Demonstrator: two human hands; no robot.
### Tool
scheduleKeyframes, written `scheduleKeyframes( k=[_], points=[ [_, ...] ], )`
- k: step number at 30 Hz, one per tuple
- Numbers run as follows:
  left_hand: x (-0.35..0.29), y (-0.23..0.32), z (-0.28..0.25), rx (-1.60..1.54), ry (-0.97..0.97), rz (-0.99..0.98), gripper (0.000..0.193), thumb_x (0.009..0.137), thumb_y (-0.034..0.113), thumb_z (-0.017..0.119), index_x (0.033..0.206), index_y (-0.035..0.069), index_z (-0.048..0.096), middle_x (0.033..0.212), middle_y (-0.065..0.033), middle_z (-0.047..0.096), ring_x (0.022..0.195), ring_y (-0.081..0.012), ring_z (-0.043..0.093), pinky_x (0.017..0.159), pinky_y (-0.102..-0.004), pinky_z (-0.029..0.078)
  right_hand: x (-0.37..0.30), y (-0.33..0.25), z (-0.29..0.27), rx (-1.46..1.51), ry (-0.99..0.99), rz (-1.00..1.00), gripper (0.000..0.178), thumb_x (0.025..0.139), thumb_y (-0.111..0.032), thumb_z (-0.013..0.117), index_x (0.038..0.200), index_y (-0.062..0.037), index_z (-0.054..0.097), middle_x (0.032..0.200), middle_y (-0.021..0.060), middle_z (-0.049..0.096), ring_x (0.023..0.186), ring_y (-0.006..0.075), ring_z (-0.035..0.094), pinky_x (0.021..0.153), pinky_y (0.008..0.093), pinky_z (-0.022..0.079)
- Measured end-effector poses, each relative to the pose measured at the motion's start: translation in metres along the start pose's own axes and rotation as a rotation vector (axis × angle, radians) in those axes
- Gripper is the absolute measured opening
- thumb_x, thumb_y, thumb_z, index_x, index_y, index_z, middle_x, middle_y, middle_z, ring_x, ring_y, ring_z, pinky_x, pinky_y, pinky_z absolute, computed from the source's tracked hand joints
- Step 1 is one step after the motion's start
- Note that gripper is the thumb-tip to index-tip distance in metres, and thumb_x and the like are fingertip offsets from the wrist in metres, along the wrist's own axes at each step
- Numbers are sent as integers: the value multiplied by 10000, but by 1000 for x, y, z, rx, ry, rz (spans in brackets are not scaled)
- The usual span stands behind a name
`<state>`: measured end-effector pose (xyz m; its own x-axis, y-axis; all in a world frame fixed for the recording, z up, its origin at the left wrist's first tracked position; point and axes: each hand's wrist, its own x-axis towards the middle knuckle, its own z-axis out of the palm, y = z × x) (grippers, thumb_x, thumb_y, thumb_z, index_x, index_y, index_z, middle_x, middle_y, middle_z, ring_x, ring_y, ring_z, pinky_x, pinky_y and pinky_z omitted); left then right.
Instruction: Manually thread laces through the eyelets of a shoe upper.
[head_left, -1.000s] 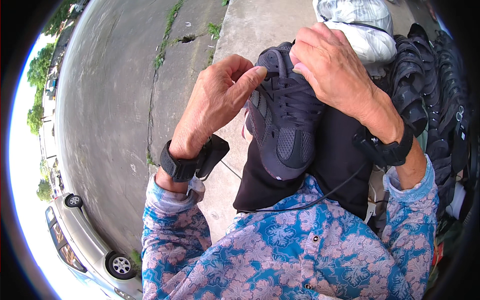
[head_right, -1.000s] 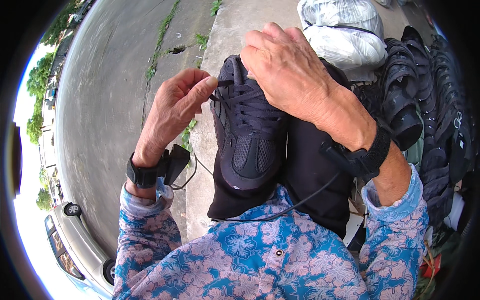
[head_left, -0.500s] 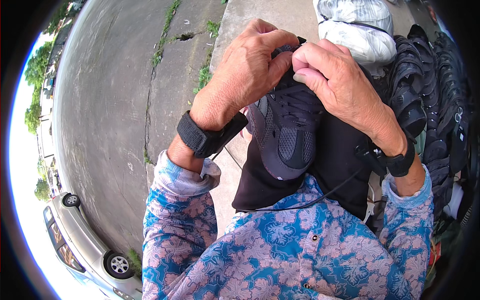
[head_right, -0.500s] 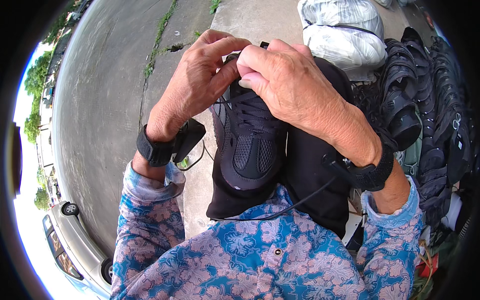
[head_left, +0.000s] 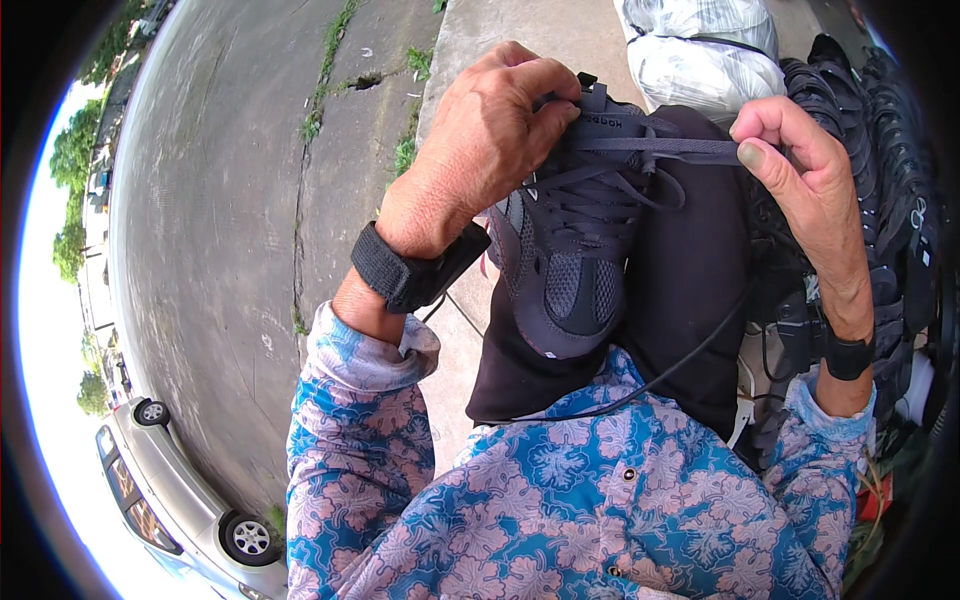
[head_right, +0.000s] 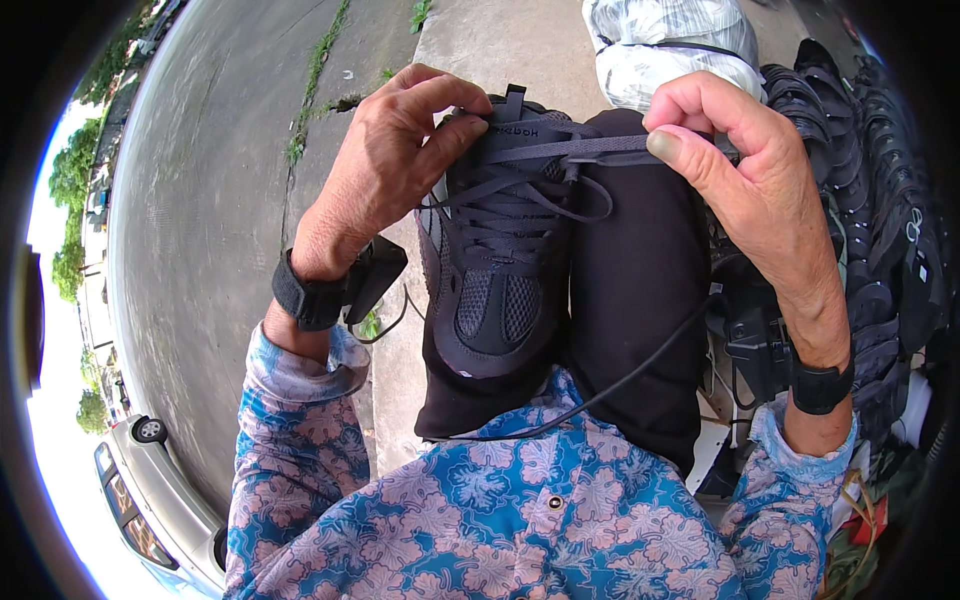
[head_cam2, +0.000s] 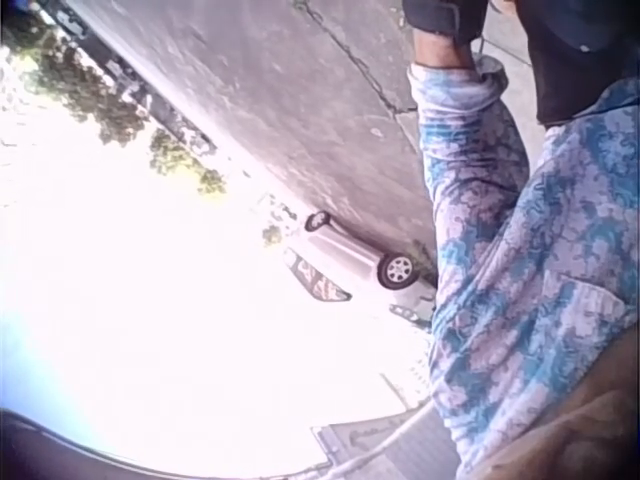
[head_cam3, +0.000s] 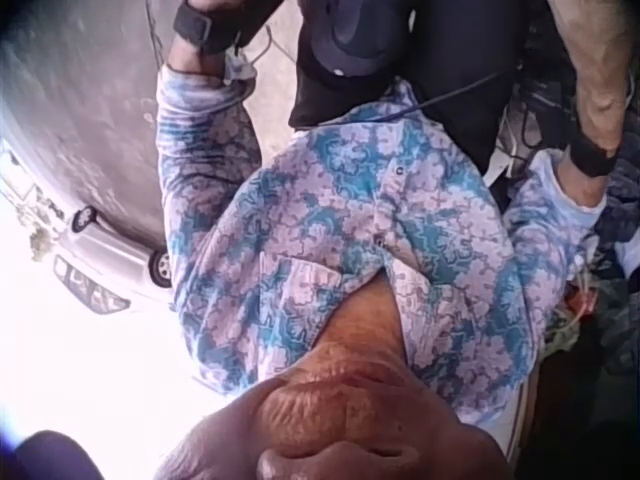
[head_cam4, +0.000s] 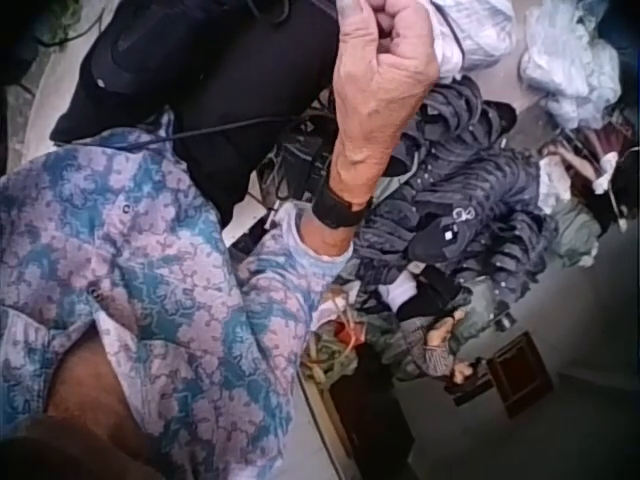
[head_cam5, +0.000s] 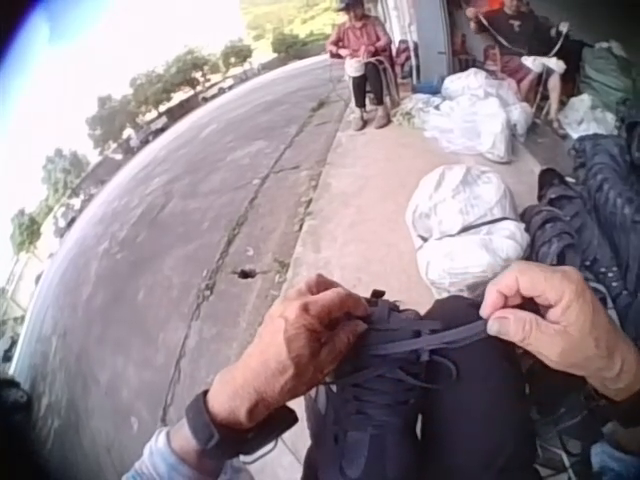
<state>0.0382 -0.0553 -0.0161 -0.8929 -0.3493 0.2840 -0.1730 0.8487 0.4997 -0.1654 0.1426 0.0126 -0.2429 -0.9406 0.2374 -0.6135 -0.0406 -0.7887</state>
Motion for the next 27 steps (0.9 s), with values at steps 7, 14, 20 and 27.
scheduleKeyframes(
  k=[7,14,20,27],
  points=[
    [4,3,2,83,39,33,112,923,98,591,976,39,669,961,-111,614,829,-241,650,711,-315,555,-30,24,-7,-179,76,87,134,871,-77,627,982,-2,622,865,47,625,845,148,577,789,264,454],
    [-8,8,-26,70,144,-65,131,967,126,524,975,15,592,797,-82,612,748,-182,607,677,-322,497,-56,52,-11,-265,78,178,150,873,-93,633,978,13,628,919,90,653,855,188,603,794,278,462],
    [-30,9,-56,-3,126,-301,141,969,143,528,960,18,593,734,-16,541,696,-99,507,653,-255,447,-69,74,-16,-110,206,325,192,897,-137,641,1007,20,638,923,44,658,840,127,595,801,233,450],
    [-43,3,-58,60,86,-326,111,948,105,538,980,13,592,722,-81,592,672,-168,585,617,-301,482,-79,92,-12,441,407,419,237,908,-214,653,1067,-39,668,923,1,636,844,81,555,808,235,455]
  ],
)
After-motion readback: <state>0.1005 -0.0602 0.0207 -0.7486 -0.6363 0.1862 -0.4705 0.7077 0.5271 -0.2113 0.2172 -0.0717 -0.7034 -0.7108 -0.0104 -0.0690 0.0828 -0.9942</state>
